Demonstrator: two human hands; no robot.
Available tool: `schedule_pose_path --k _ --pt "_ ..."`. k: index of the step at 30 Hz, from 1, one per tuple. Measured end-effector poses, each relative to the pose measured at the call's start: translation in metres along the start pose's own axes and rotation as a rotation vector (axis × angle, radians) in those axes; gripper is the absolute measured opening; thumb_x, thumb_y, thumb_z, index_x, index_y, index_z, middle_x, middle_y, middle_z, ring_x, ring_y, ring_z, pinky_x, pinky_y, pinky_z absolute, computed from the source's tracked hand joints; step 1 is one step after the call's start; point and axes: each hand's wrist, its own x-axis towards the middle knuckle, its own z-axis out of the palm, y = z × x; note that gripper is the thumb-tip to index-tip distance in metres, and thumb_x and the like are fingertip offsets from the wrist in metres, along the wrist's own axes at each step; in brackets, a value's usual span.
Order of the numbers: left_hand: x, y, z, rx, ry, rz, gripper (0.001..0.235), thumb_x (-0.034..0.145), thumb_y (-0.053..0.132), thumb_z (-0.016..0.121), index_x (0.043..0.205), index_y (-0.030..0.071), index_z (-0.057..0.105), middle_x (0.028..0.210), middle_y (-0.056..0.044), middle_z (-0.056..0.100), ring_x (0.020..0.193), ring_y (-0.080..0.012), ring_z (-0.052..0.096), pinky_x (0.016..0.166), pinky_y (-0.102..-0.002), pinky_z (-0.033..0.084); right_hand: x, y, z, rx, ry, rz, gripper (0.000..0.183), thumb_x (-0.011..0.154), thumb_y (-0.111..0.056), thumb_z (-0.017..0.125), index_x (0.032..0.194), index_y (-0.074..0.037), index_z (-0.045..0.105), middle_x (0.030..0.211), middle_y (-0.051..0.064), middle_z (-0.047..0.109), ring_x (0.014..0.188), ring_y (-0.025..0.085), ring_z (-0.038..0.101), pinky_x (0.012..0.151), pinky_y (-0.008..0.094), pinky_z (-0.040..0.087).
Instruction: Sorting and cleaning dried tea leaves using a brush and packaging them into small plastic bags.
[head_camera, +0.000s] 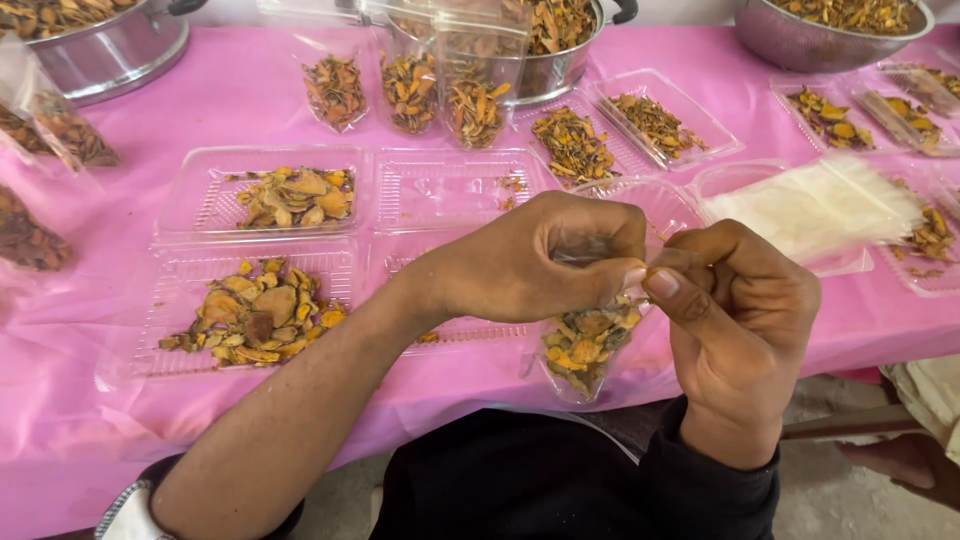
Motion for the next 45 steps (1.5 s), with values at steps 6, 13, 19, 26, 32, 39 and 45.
schedule_pose_path --k 6,13,19,26,32,39,45 --pt "0.002 0.005 0.005 0.200 0.089 -0.074 0.026 0.094 0.007 0.055 0.076 0.018 0.041 0.069 0.007 0.037 0.064 -0.0053 0.034 0.058 -0.023 0.031 0.000 0.001 -0.001 -0.072 -0.002 0.004 0.013 0.083 -0.003 0.074 0.089 0.001 0.063 0.071 0.003 0.052 0.060 0.005 0.034 0.060 0.019 0.025" --pt "0.003 -0.004 0.001 0.192 0.119 -0.072 0.021 0.100 0.025 0.053 0.081 0.017 0.049 0.072 0.009 0.039 0.068 -0.0046 0.035 0.061 -0.022 0.030 0.001 0.005 -0.006 -0.166 -0.049 0.038 0.016 0.092 -0.010 0.073 0.096 -0.003 0.060 0.079 0.002 0.060 0.070 0.008 0.054 0.068 0.019 0.045" --pt "0.005 -0.013 -0.003 0.300 0.096 -0.075 0.031 0.099 0.045 0.054 0.088 0.016 0.050 0.083 0.005 0.047 0.073 -0.0079 0.044 0.067 -0.024 0.039 0.006 0.011 -0.022 -0.185 -0.003 -0.150 0.011 0.089 -0.003 0.073 0.087 -0.001 0.062 0.071 0.003 0.055 0.061 0.008 0.041 0.059 0.022 0.033" --pt "-0.010 -0.064 -0.024 0.163 0.153 -0.035 0.009 0.100 0.011 0.068 0.101 0.003 0.072 0.082 -0.003 0.072 0.080 -0.0083 0.057 0.078 -0.028 0.053 0.016 0.010 -0.021 -0.016 -0.263 -0.121 0.006 0.089 0.000 0.073 0.088 0.004 0.069 0.064 0.007 0.068 0.063 0.008 0.065 0.064 0.025 0.054" --pt "-0.005 -0.050 -0.002 0.198 0.211 -0.033 0.016 0.101 0.017 0.067 0.087 0.009 0.064 0.065 0.009 0.050 0.067 -0.0020 0.044 0.063 -0.020 0.038 0.013 0.010 -0.023 -0.242 -0.170 -0.198 0.006 0.087 0.002 0.074 0.082 0.000 0.074 0.056 0.006 0.066 0.055 0.007 0.060 0.059 0.023 0.054" --pt "0.003 -0.028 0.004 0.410 0.351 0.137 0.042 0.100 0.023 0.065 0.062 0.016 0.048 0.051 0.002 0.040 0.057 -0.0056 0.036 0.053 -0.025 0.033 0.020 -0.022 -0.013 -0.302 -0.208 -0.175 0.006 0.086 0.000 0.078 0.081 0.000 0.074 0.052 0.004 0.067 0.063 0.001 0.057 0.062 0.021 0.054" --pt "-0.022 -0.006 0.026 0.375 0.321 0.077 0.043 0.101 0.025 0.062 0.064 0.015 0.042 0.060 0.008 0.034 0.059 -0.0031 0.033 0.053 -0.025 0.026 0.048 -0.055 -0.020 -0.584 -0.723 0.141 0.023 0.087 -0.018 0.083 0.069 -0.010 0.069 0.054 -0.004 0.056 0.054 0.004 0.042 0.049 0.024 0.036"
